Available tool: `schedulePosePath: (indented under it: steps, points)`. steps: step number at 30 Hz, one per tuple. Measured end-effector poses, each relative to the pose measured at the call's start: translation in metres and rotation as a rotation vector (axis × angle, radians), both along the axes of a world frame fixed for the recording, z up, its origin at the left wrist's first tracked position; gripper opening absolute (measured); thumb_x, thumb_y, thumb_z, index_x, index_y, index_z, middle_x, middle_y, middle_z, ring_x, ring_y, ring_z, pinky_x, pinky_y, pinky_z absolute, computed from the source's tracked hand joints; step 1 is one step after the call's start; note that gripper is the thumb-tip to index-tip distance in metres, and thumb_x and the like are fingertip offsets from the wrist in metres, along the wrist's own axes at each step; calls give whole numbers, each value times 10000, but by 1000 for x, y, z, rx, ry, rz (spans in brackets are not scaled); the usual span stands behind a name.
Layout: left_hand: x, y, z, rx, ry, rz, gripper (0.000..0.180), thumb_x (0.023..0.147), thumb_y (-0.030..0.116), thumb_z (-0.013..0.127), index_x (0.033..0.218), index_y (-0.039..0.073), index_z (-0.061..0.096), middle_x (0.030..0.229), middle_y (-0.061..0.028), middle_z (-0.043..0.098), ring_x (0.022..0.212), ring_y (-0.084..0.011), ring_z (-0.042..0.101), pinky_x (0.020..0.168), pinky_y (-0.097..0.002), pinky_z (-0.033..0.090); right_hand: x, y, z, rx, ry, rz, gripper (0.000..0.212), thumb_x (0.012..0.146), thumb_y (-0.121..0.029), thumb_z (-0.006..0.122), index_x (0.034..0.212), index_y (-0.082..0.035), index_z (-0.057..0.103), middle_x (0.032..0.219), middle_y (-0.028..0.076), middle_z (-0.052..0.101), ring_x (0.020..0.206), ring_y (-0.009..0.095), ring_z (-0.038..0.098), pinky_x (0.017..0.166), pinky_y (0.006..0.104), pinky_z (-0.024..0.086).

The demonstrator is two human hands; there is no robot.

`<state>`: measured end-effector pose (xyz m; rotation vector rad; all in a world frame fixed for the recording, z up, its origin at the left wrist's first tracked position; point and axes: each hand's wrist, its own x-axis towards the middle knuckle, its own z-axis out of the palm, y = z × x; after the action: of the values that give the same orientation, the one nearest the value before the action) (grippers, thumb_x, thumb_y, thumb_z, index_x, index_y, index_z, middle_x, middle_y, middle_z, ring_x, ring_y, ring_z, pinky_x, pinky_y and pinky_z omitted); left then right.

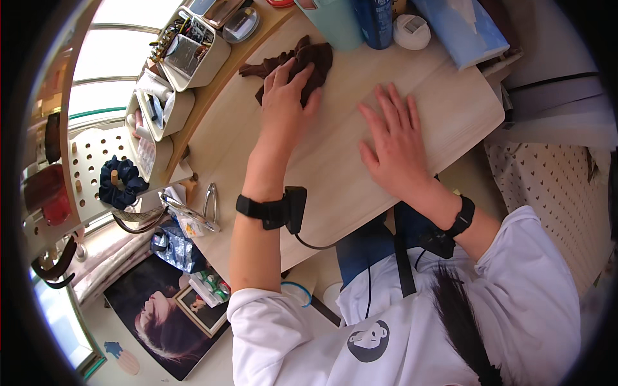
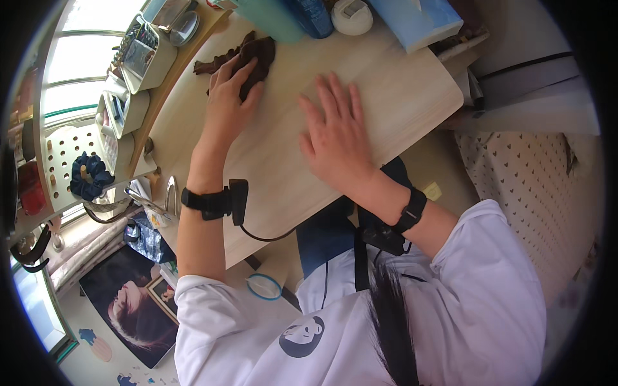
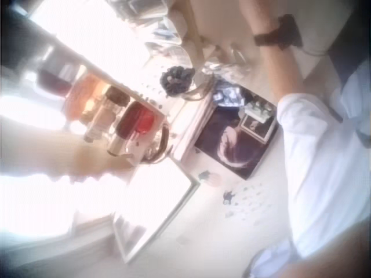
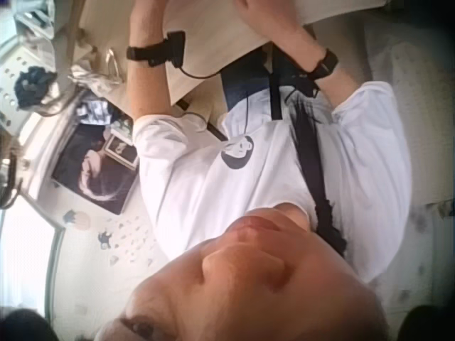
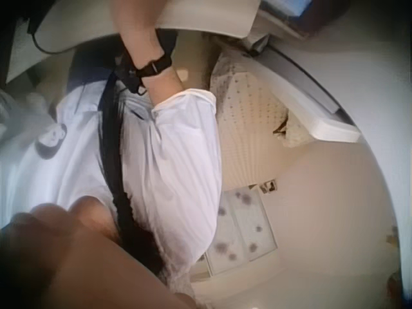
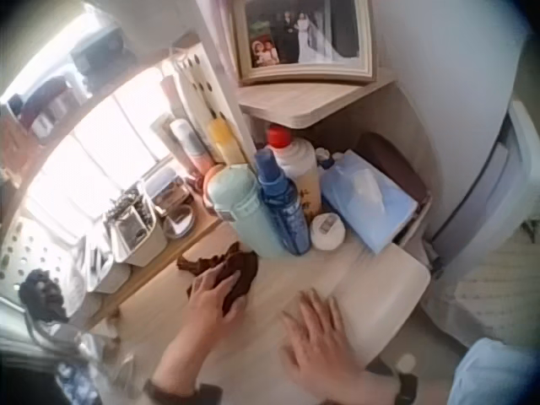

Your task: The person wipes the surface of a wooden desk and a white plastic tray with a brown cloth, and rearranges items including a box of tissues, a makeup tray, and the plastic tray.

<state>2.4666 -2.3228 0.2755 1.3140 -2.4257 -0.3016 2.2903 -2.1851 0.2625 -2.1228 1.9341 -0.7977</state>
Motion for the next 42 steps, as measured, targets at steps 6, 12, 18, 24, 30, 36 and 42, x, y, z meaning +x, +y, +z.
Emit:
schedulePosePath:
  steps: [6,12,18,24,30,36,42]
  points:
    - [12,90,15,129,-17,-43,534,908,295,634,1401,118,528,1482,-205,417,1365,-439,356,1114,-485,345,-3,3,-14,-157,-73,13,651,841,-262,672,1403,-43,430,1442,240,413,1387,425,330,1149,581,220]
    - [49,172,30,10,127,186,591,1011,369,496,1528,130,336,1573,-205,280,1459,-448,201,1171,-506,226,16,6,8,-270,-75,124,694,847,-353,694,1460,-176,421,1490,204,385,1421,429,279,1116,651,226]
    - [114,230,-5,-149,-247,499,525,1027,378,457,1471,100,428,1523,-219,348,1452,-431,221,1178,-532,199,86,-10,10,13,158,471,592,852,-471,668,1371,-209,555,1529,158,373,1440,419,265,1089,708,218]
    - [132,242,-24,-196,-98,608,498,976,363,550,1359,44,529,1487,-204,392,1443,-388,258,1177,-534,219,115,-91,-9,33,141,412,631,868,-468,640,1402,-165,496,1486,125,442,1444,349,299,1103,669,257]
    - [125,234,-25,-187,6,607,545,943,361,598,1336,-9,524,1452,-215,432,1413,-392,309,1169,-522,247,147,-201,-24,111,230,231,828,788,-558,642,1447,-98,444,1525,148,384,1457,311,284,1122,615,287]
    - [133,237,-30,-174,33,640,582,912,359,631,1342,-13,508,1440,-229,439,1394,-391,335,1165,-520,253,233,-208,-16,105,175,373,853,726,-577,667,1443,-156,476,1532,111,402,1432,310,329,1143,596,257]
    - [135,235,-31,-167,82,648,516,920,298,623,1345,25,518,1439,-201,450,1375,-386,360,1158,-513,262,255,-175,-15,-58,155,843,611,740,-411,699,1277,-135,608,1331,119,568,1280,312,498,1081,451,393]
